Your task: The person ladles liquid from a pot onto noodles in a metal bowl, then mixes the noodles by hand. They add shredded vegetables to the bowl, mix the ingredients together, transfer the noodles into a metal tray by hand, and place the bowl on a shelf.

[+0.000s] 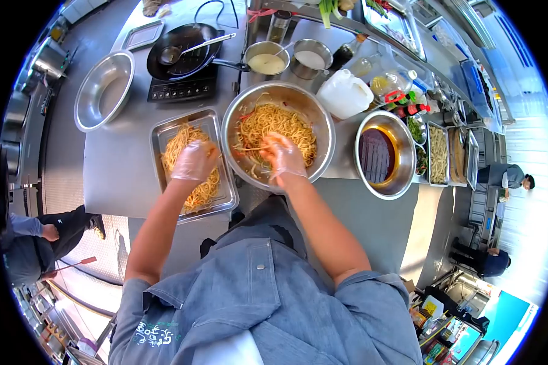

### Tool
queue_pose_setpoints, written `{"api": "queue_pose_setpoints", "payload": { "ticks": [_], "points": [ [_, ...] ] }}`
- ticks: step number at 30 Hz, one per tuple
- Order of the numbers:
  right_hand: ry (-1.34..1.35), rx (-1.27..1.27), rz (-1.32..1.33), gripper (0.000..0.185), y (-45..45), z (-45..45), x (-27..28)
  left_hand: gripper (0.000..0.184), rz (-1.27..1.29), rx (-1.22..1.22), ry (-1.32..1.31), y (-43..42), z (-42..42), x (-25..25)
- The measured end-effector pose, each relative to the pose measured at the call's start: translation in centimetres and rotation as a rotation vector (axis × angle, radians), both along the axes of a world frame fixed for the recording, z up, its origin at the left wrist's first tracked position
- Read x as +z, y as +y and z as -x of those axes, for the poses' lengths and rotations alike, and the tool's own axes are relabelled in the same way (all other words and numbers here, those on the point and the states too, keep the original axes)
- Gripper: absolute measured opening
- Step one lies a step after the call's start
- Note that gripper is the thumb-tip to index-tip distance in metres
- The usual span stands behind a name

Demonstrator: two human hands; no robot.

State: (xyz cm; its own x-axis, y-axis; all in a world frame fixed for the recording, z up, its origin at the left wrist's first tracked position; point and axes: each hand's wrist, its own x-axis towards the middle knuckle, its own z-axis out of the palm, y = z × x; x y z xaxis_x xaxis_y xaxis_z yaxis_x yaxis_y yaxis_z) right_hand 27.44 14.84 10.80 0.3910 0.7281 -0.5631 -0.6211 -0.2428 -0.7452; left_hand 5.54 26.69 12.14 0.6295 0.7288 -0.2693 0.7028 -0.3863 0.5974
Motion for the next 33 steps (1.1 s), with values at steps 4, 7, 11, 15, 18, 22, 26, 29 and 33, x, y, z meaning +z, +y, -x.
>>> {"api": "queue_pose_setpoints", "payload": {
  "ticks": [4, 7, 11, 15, 18, 22, 26, 29, 33],
  "points": [
    [-0.544, 0.177, 0.348, 0.05, 1.6, -8.8, -8.7, 0.038, 0.018, 0.007, 0.129, 3.4, -13.4, -3.6],
    [-1.115, 0.461, 0.429, 0.06, 4.0, -9.8, -13.7, 0.038, -0.15, -0.059, 0.225, 4.4, -19.4, -10.3],
    [-1.015, 0.659, 0.365, 0.055, 6.1, -15.4, -14.4, 0.049, 0.161, -0.097, 0.35, 6.0, -23.1, -13.0],
    [-0.797, 0.596, 0.138, 0.055, 5.5, -18.0, -4.3, 0.065, 0.437, 0.18, 0.033, 4.1, -21.4, -3.0],
    [-0.663, 0.484, -0.067, 0.052, 5.1, -18.1, -4.8, 0.076, 0.676, 0.324, -0.233, 4.3, -19.1, -3.6],
    [-0.974, 0.665, 0.05, 0.054, 5.3, -19.1, -3.6, 0.074, 0.527, 0.376, -0.073, 2.7, -18.0, -3.9],
    [-1.034, 0.795, 0.155, 0.06, 8.9, -20.1, -10.3, 0.075, 0.43, 0.567, 0.186, 1.4, -18.4, -6.5],
    [-1.233, 0.969, 0.187, 0.067, 11.4, -17.8, -11.4, 0.081, 0.47, 0.868, -0.277, -0.6, -20.3, -11.4],
    [-1.008, 1.101, 0.311, 0.072, 13.3, -15.2, -11.7, 0.053, 1.039, 1.109, -0.703, -0.5, -22.2, -10.7]
  ]
}}
